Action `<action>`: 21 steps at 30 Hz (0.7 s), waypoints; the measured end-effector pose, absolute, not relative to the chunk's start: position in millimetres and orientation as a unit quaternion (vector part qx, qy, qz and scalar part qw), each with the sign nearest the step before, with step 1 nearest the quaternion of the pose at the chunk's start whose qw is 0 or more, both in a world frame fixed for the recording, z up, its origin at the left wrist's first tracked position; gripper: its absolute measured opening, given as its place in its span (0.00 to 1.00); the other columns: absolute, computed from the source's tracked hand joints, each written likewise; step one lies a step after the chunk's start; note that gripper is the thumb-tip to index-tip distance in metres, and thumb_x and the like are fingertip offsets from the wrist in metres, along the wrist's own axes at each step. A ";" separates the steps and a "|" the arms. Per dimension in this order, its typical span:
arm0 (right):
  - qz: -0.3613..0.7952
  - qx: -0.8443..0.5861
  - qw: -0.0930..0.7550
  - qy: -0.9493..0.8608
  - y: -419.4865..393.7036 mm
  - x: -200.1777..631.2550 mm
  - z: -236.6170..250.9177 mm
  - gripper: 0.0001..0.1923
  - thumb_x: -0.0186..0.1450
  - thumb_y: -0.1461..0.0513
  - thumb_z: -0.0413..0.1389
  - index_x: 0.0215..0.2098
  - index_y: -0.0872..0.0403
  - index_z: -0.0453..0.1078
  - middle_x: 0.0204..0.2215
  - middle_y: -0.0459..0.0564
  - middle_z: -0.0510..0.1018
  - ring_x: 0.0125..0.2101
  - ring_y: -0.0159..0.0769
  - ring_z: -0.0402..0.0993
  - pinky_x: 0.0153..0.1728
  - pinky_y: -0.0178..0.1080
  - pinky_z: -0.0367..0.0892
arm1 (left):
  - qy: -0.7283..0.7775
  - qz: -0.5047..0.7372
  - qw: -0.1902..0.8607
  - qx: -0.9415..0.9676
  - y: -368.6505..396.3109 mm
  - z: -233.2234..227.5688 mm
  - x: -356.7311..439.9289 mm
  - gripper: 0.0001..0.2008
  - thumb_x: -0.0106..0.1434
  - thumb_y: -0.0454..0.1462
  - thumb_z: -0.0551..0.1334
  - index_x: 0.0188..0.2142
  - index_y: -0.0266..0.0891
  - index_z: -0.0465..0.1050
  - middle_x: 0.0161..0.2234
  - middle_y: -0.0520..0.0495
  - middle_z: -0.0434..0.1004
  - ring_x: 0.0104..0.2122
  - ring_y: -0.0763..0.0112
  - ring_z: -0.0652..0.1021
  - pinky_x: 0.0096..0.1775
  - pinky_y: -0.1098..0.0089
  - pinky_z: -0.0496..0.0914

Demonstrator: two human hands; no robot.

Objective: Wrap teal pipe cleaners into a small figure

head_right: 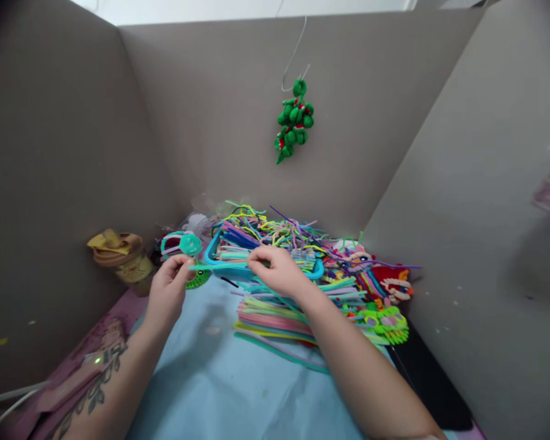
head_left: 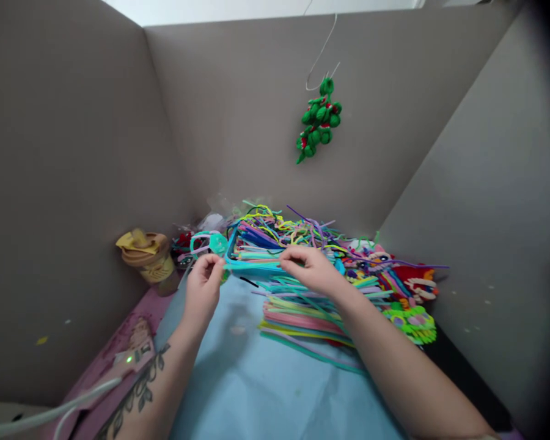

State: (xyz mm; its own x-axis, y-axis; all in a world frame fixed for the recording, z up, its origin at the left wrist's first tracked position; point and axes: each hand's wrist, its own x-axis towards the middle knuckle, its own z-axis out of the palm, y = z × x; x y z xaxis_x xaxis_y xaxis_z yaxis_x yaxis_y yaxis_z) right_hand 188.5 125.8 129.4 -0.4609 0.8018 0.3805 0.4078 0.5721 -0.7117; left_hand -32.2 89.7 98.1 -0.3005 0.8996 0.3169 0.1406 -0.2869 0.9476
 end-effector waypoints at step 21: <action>0.183 -0.499 -0.065 -0.845 46.2 218.6 68.1 0.13 0.54 0.71 0.49 0.34 0.51 0.69 0.26 0.50 0.76 0.23 0.35 0.71 0.21 0.34 0.57 | 0.510 0.645 0.266 0.503 98.5 86.1 -49.8 0.13 0.54 0.41 0.60 0.36 0.40 0.62 0.32 0.50 0.68 0.31 0.73 0.72 0.34 0.72 0.67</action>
State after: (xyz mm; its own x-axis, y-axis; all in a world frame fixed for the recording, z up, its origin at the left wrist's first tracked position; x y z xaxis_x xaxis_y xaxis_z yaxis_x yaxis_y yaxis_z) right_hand 218.6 46.2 68.1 -0.4943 0.8190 -0.2915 0.8663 0.4360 -0.2438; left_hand -49.8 98.5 86.1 -0.3517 0.8565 0.3778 0.1709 -0.3380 0.9255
